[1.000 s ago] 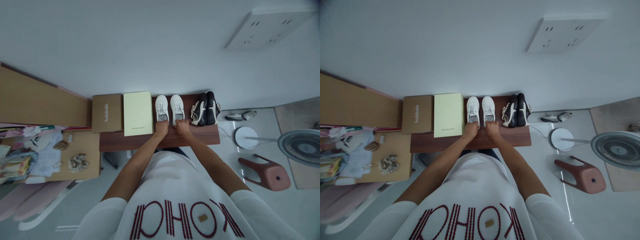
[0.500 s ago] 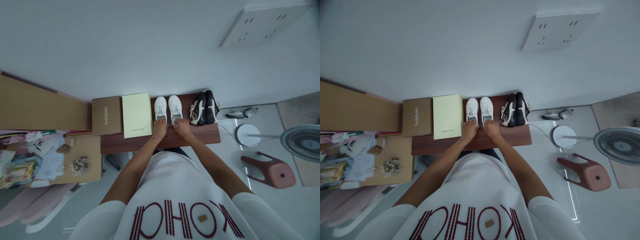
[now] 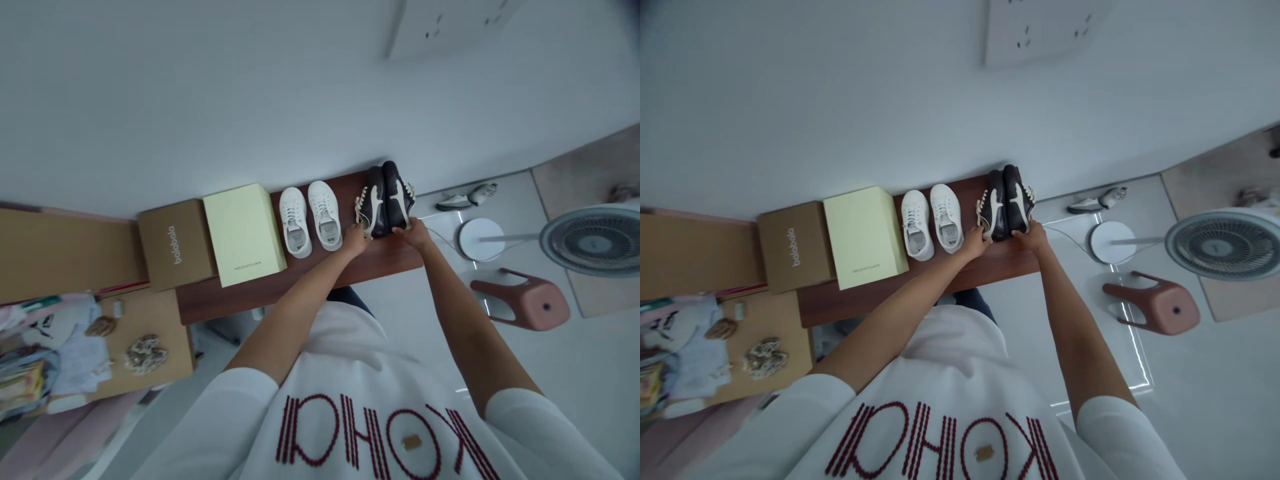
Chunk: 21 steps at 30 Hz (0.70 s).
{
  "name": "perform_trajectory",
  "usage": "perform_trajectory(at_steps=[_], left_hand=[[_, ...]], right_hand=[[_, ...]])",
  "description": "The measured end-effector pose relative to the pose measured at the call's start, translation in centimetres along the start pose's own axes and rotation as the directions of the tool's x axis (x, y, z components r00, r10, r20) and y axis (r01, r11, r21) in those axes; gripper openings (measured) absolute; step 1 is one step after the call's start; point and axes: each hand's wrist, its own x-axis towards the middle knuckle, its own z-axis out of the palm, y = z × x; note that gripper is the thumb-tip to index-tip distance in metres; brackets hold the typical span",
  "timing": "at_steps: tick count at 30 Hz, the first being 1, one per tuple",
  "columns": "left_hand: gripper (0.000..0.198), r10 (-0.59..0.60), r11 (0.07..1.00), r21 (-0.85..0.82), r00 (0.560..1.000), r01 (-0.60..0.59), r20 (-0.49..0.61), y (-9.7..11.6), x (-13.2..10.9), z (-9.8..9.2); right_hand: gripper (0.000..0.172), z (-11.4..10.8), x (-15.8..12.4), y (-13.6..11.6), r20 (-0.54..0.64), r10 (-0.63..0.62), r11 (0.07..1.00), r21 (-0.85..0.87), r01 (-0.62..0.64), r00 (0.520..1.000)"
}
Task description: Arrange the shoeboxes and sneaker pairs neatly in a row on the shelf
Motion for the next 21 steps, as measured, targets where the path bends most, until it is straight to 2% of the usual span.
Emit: perform_trajectory(at_steps=[3, 5, 9, 13, 17, 21], left_hand=[[0.044, 0.004, 0.999, 0.042, 0.999, -0.006, 0.041, 0.4, 1.3, 0.7], [0.035, 0.003, 0.998, 0.060, 0.999, -0.006, 0.041, 0.5, 1.4, 0.7], [0.027, 0.070, 0.990, 0.123, 0.997, -0.072, 0.020, 1.2, 0.6, -0.2], [0.028, 0.111, 0.971, 0.212, 0.993, -0.115, 0.031, 2.6, -0.2, -1.2], [0.029, 0.126, 0.948, 0.290, 0.991, -0.131, 0.036, 3.4, -0.6, -1.7], [0.029, 0.150, 0.911, 0.384, 0.988, -0.150, 0.030, 3.7, -0.6, -1.7]], right_hand=[[0.055, -0.2, 0.6, 0.6, 0.055, 0.060, 0.992, 0.112, -0.066, 0.997], [0.054, -0.5, 0.8, 0.5, 0.040, 0.027, 0.992, 0.118, -0.032, 0.999], [0.051, -1.5, 0.5, 0.0, 0.028, -0.116, 0.992, -0.037, 0.117, 0.993], [0.050, -1.8, -0.4, -0.8, 0.008, -0.233, 0.936, -0.271, 0.226, 0.973], [0.034, -1.4, -1.3, -1.7, 0.044, -0.313, 0.870, -0.387, 0.305, 0.949], [0.019, -0.6, -1.5, -2.8, 0.078, -0.335, 0.837, -0.433, 0.334, 0.939]])
